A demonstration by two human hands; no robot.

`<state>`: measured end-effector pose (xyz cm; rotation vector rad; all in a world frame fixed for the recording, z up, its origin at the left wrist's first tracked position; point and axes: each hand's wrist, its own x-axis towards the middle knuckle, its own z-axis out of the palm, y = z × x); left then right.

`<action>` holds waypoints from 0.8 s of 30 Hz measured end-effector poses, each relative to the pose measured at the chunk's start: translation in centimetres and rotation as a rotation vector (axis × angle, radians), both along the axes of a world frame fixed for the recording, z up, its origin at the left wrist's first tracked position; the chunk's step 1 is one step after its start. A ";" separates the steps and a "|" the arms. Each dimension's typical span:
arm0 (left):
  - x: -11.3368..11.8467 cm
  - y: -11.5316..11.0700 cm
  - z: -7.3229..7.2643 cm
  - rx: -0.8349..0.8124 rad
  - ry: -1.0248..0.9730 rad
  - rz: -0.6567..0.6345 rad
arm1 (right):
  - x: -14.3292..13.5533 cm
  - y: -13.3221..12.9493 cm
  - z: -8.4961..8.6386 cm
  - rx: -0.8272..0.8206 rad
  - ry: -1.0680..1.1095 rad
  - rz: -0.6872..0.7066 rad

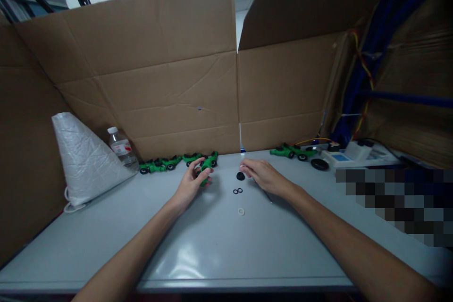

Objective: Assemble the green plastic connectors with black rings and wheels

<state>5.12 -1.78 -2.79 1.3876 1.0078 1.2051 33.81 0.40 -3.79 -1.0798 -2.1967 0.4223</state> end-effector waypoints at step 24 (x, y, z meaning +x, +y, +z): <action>-0.2 0.2 0.0 0.050 0.063 -0.018 | -0.6 -0.3 -0.8 -0.027 -0.045 -0.026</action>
